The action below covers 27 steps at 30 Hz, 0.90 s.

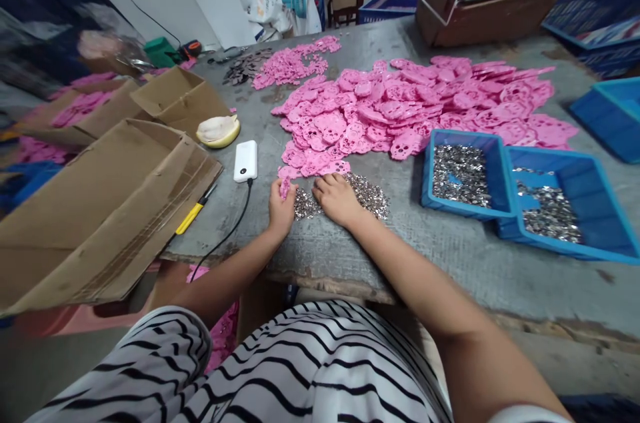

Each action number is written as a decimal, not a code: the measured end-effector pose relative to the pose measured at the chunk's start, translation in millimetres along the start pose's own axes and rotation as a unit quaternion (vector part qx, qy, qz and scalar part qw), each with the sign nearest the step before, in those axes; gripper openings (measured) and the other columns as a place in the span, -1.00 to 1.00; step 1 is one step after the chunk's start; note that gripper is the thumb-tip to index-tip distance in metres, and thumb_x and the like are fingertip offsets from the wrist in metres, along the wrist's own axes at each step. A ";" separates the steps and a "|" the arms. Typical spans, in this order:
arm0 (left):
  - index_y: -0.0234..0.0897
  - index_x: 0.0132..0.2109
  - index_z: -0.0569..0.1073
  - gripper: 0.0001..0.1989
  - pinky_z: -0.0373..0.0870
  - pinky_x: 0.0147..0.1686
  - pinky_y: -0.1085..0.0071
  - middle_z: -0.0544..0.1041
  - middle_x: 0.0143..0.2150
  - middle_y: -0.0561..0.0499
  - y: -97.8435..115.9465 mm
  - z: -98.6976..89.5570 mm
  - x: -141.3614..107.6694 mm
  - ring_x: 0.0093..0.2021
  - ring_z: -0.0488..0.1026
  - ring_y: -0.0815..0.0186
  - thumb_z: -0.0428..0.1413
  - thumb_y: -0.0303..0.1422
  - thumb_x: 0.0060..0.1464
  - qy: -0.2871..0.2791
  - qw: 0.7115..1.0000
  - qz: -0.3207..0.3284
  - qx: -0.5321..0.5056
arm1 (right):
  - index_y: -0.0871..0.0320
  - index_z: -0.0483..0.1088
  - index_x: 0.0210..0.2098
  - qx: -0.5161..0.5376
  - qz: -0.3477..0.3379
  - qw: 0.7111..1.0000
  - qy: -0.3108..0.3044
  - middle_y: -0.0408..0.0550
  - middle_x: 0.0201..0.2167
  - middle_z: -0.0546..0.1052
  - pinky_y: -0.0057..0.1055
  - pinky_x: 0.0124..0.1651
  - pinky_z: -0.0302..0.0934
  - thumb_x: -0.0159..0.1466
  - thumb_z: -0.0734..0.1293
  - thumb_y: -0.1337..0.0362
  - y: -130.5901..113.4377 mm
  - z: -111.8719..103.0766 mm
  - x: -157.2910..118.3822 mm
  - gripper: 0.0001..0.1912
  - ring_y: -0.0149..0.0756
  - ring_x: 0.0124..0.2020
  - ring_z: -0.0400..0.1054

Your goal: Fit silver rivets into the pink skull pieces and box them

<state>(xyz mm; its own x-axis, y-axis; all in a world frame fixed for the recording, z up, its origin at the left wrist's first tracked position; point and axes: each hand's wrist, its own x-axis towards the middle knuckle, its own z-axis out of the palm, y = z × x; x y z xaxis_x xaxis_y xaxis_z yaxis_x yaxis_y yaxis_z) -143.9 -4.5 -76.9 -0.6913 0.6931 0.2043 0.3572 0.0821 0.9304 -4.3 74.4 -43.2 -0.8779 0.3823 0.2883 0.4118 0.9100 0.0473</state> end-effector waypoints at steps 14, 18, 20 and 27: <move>-0.24 -0.12 0.34 -0.82 0.35 -0.14 0.38 0.53 -0.19 -0.04 6.4 -1.0 -3.5 -0.19 0.48 0.28 0.06 -0.34 0.10 -0.002 1.000 -0.004 0.007 | 0.18 0.53 -0.27 -0.014 0.073 0.997 0.009 0.07 -0.28 0.54 -0.23 -0.13 -0.02 0.33 0.15 0.34 14.7 -15.2 -13.7 -0.70 -0.13 -0.22 0.21; -0.24 -0.11 0.34 -0.81 0.36 -0.13 0.38 0.53 -0.19 -0.04 7.7 -1.2 -3.9 -0.19 0.48 0.29 0.06 -0.36 0.10 0.000 1.000 -0.007 0.008 | 0.19 0.52 -0.22 -0.002 0.042 0.999 -0.017 0.07 -0.20 0.54 -0.24 -0.07 0.00 0.34 0.14 0.35 3.5 -13.1 -20.9 -0.70 -0.14 -0.19 0.24; -0.24 -0.12 0.35 -0.81 0.36 -0.14 0.37 0.53 -0.21 -0.04 8.1 -0.9 -3.5 -0.21 0.48 0.28 0.06 -0.37 0.09 0.006 1.000 -0.010 0.013 | 0.18 0.51 -0.17 -0.004 0.040 0.999 -0.019 0.07 -0.18 0.53 -0.24 -0.06 0.00 0.35 0.14 0.35 5.3 -10.5 -25.0 -0.70 -0.14 -0.19 0.24; -0.25 -0.16 0.36 -0.84 0.37 -0.20 0.36 0.50 -0.29 0.01 12.2 13.3 1.8 -0.28 0.45 0.28 0.08 -0.42 0.05 0.027 0.999 -0.012 0.026 | 0.19 0.52 -0.18 -0.010 0.047 0.999 -0.010 0.06 -0.16 0.54 -0.25 -0.04 0.02 0.34 0.16 0.35 23.8 -6.0 -30.6 -0.71 -0.14 -0.16 0.25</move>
<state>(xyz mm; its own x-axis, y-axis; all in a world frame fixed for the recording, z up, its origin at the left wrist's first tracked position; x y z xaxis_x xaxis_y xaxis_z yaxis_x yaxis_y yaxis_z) -132.5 7.2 -69.3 -0.7325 0.6508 0.1996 0.3711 0.1360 0.9186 33.9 83.3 -45.3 -0.8397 0.4692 0.2734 0.4973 0.8666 0.0402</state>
